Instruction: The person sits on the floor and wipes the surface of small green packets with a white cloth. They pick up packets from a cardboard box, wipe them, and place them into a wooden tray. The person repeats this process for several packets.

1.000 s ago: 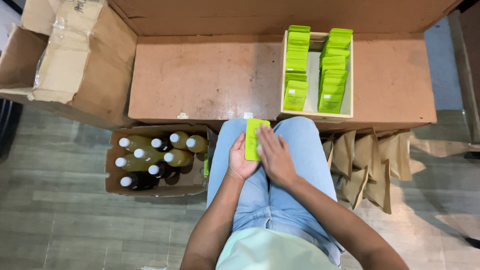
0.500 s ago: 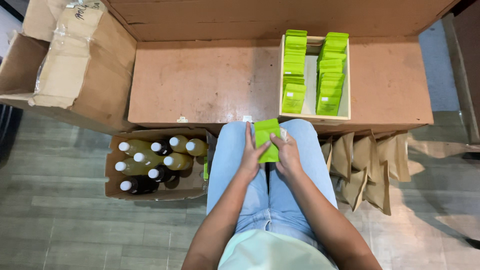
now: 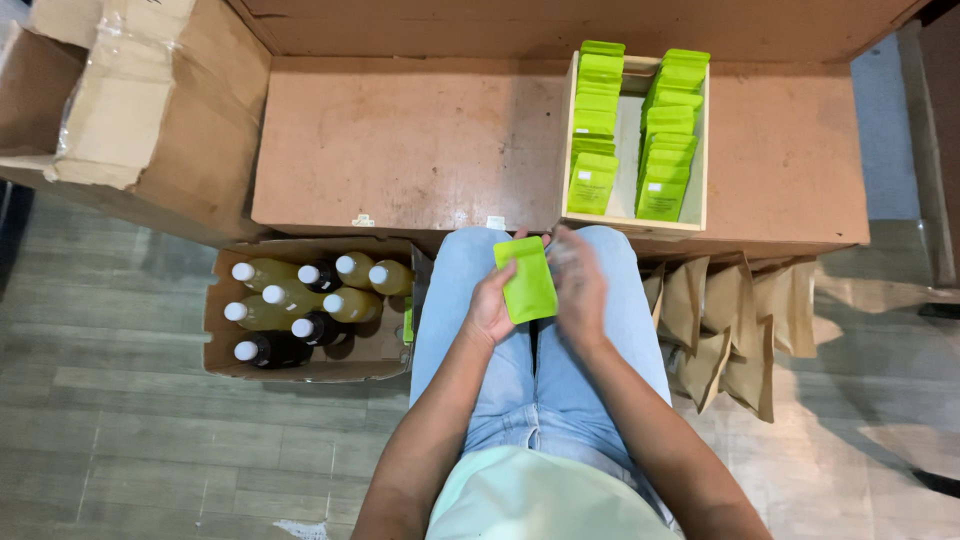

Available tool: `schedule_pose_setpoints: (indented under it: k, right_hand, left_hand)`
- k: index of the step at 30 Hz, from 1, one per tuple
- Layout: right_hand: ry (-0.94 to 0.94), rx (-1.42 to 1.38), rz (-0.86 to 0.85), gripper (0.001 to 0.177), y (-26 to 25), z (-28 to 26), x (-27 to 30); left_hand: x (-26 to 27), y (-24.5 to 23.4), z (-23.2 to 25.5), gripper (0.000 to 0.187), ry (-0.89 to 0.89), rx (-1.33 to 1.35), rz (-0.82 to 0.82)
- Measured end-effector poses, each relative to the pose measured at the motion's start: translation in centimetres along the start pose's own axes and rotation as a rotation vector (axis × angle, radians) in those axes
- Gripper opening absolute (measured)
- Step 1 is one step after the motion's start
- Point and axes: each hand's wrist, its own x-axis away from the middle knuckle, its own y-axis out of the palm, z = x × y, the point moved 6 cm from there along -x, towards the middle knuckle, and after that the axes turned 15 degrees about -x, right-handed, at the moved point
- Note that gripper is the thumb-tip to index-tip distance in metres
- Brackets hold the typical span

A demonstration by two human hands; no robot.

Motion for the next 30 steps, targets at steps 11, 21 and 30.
schedule_pose_setpoints:
  k: [11,21,30]
  right_hand:
    - [-0.334,0.881,-0.591,0.063,5.3,1.5,1.3]
    - [-0.478,0.821,-0.716,0.068,5.0,-0.5,7.0]
    - [-0.308,0.875,-0.577,0.068,7.0,1.7,1.7]
  left_hand:
    - [-0.2,-0.3,-0.9,0.061,-0.138,0.147,0.097]
    - [0.7,1.0,0.8,0.066,-0.081,0.350,-0.126]
    - [1.3,2.1,1.2,0.059,-0.160,0.193,0.088]
